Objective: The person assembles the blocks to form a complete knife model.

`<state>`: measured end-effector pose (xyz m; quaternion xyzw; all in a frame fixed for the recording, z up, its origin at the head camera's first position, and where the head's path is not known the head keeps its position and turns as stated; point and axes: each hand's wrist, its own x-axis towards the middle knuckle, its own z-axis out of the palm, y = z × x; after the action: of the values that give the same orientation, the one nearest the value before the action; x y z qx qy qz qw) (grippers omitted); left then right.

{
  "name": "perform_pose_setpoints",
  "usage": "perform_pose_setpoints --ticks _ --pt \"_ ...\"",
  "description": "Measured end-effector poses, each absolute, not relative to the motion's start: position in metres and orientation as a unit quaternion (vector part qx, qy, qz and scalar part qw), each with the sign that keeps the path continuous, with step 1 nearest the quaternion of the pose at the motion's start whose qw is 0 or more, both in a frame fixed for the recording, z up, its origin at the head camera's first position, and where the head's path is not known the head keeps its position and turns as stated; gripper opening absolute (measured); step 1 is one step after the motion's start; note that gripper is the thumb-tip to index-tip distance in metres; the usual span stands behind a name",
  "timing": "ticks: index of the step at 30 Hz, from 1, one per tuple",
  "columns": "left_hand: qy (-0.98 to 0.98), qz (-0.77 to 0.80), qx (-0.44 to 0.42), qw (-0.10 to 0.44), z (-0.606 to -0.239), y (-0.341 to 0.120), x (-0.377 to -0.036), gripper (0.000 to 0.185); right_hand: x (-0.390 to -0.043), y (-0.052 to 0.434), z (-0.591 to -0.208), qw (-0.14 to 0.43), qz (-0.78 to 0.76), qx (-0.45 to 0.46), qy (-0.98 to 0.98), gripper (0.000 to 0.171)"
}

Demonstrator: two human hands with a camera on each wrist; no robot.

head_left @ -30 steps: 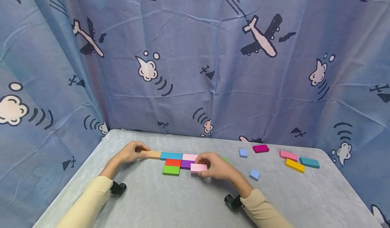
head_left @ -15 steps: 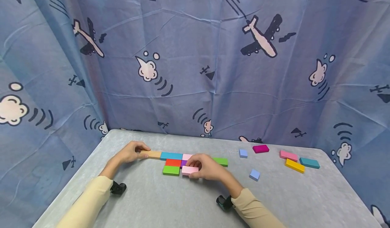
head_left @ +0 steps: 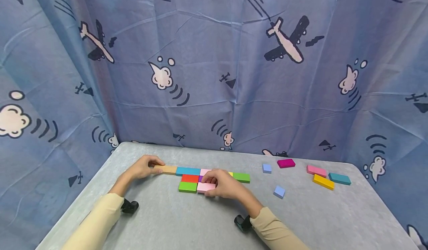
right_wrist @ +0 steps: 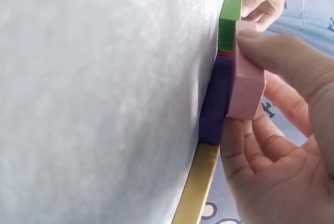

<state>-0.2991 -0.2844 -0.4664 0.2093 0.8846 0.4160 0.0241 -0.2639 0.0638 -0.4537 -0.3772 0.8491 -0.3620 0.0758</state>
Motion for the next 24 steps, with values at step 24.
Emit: perform_pose_setpoints --ticks 24 --pt "0.888 0.412 0.205 0.02 -0.466 -0.284 -0.299 0.02 -0.265 0.07 -0.455 0.09 -0.384 -0.367 0.843 0.031"
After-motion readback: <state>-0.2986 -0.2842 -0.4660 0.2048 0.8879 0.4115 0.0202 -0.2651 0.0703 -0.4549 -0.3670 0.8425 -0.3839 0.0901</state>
